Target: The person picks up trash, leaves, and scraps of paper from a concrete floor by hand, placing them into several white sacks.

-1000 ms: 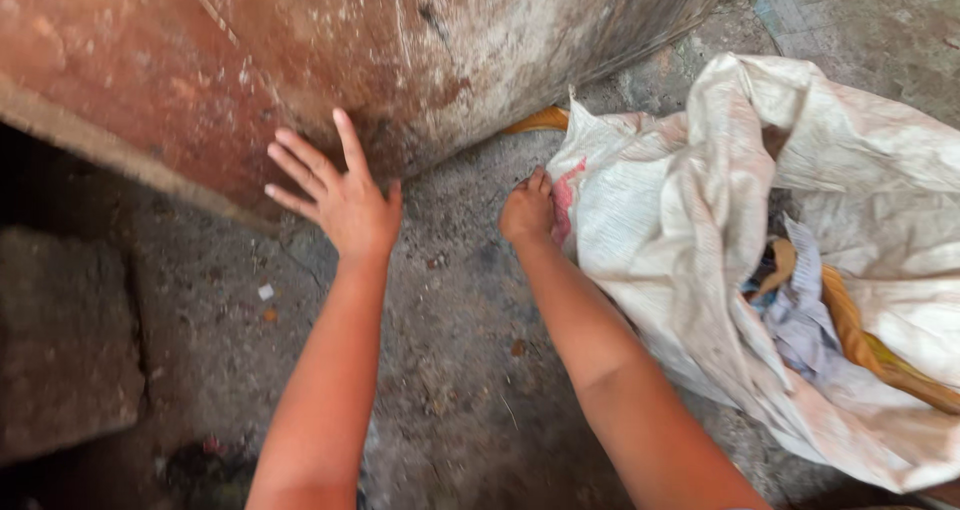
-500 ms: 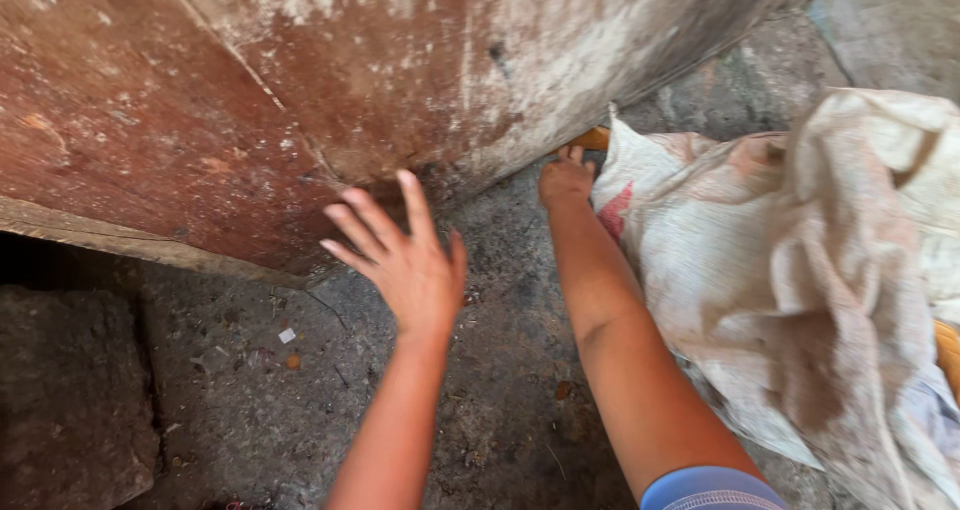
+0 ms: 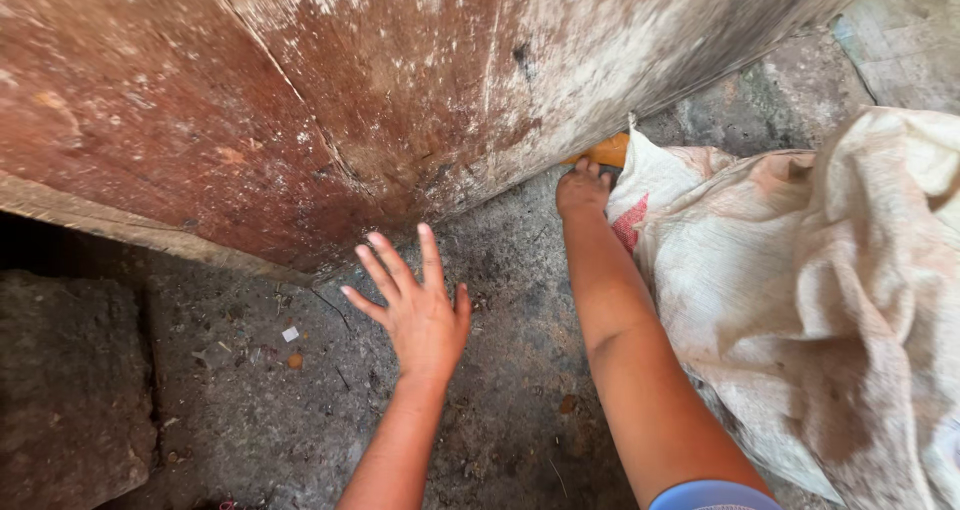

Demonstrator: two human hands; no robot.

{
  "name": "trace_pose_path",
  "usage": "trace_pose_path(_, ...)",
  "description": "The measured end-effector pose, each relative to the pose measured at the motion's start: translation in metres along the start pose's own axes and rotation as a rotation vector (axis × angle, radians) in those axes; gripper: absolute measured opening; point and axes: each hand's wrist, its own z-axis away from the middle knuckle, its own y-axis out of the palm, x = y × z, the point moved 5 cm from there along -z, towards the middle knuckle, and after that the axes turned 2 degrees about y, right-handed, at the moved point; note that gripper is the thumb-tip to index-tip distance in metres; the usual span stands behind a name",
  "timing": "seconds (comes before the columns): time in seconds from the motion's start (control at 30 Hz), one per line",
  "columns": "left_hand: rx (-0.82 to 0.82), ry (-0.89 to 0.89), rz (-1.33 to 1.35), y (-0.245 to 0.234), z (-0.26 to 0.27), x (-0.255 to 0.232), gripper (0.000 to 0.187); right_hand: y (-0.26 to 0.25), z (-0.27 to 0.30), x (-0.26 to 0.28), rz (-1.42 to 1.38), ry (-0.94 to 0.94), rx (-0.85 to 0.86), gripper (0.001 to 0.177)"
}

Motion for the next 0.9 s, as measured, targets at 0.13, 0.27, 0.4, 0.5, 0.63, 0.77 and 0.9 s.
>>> trace_pose_path(0.13,0.041,0.001,0.023,0.002,0.008,-0.016,0.098,0.015,0.032,0.023,0.021,-0.053,-0.166,0.045)
trace_pose_path(0.27,0.011,0.02,0.054,-0.005,0.019,-0.031,0.1,0.037,0.109,0.054,-0.216,-0.014,-0.321,0.043)
trace_pose_path(0.4,-0.007,0.004,0.094,-0.027,0.033,-0.049,0.099,-0.006,0.221,0.062,-0.333,-0.078,-0.322,0.057)
trace_pose_path(0.5,-0.1,0.003,0.195,-0.06,0.045,-0.065,0.093,-0.085,0.301,0.041,-0.659,-0.176,-0.37,0.051)
trace_pose_path(0.63,-0.232,0.017,0.506,-0.111,0.059,-0.102,0.083,-0.227,0.378,-0.001,-0.71,-0.407,-0.586,0.043)
trace_pose_path(0.77,-0.373,0.193,0.905,-0.169,0.089,-0.149,0.073,-0.342,0.44,-0.076,-0.711,-0.313,-0.521,0.058)
trace_pose_path(0.9,-0.293,0.343,0.928,-0.193,0.098,-0.21,0.059,-0.418,0.505,-0.176,-0.695,-0.326,-0.906,0.043)
